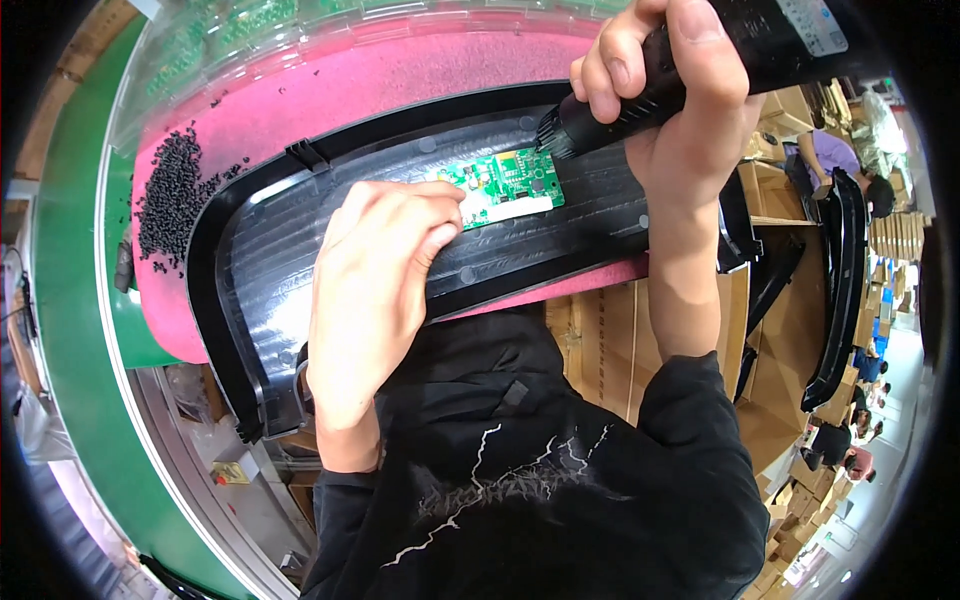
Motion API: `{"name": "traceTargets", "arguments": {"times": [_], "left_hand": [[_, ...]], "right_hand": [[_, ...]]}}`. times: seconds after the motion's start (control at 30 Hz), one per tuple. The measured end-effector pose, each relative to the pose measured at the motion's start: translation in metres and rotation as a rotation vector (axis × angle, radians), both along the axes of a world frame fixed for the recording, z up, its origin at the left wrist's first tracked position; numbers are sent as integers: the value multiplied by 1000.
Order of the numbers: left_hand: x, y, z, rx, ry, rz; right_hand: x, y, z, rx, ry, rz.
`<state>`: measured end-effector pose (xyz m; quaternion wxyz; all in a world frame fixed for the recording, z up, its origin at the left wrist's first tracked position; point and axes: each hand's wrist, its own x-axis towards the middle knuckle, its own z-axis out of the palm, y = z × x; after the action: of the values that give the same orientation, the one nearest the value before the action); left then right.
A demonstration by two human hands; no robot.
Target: Assembling electronic circuit boards into plastic housings and securing them with an electric screwdriver.
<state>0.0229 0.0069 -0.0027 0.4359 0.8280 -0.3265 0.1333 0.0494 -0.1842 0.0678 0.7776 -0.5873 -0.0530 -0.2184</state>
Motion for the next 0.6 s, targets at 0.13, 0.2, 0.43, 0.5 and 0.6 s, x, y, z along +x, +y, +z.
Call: {"name": "traceTargets", "arguments": {"times": [0.13, 0.2, 0.43, 0.5, 0.6], "left_hand": [[-1, -3, -2, 103, 70, 28], [-2, -4, 0, 115, 93, 37], [-3, 2, -1, 142, 145, 33], [-3, 3, -6, 115, 120, 45], [-3, 2, -4, 35, 80, 40]], "right_hand": [[5, -2, 0, -53, 8, 28], [10, -3, 3, -18, 141, -15], [-1, 5, 3, -63, 63, 31], [-2, 4, 2, -83, 70, 55], [32, -18, -25, 360, -541, 907]]}}
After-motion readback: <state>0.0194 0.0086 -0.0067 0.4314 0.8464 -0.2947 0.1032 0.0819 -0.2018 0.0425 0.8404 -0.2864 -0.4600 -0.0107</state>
